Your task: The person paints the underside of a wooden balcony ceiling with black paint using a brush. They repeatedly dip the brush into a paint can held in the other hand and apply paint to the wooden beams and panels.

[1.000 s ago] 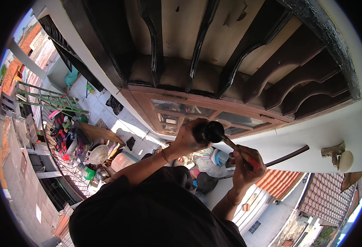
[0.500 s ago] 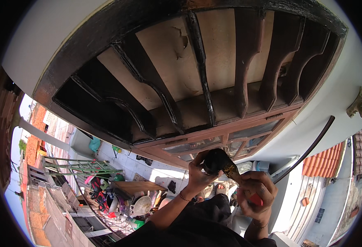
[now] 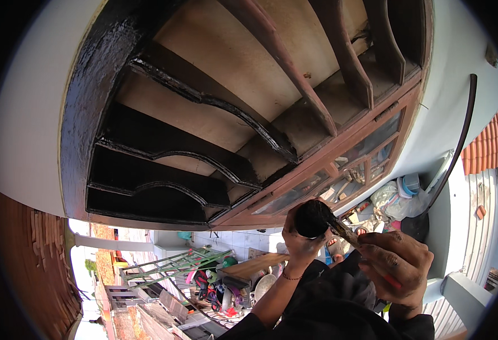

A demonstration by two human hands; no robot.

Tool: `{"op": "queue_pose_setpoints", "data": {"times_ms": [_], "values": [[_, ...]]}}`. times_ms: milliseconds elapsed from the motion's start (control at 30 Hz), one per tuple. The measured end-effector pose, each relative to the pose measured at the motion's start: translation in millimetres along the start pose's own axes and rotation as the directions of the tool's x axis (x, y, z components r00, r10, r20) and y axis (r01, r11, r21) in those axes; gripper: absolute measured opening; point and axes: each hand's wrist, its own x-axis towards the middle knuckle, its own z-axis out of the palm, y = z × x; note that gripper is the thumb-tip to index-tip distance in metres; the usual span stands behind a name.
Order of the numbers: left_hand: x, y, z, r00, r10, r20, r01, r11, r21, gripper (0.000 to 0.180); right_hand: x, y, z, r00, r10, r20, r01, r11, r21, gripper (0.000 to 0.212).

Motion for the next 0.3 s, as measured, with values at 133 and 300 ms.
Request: {"op": "queue_pose_setpoints", "data": {"times_ms": [133,300], "values": [[-0.9,3.3,-3.7,0.998,-0.062,-0.034,0.059,0.995,-0.081,0.063,5.4,-0.4,-1.8,0.998,-0.01,-0.067,0.011,1.0,0.02,0.032],[-3.8,4.8,-23.5,0.999,-0.015,-0.041,0.022,0.982,0.186,0.061,10.5,0.3,28.6,0.885,0.332,-0.325,-0.092,0.811,0.577,0.023]]}}
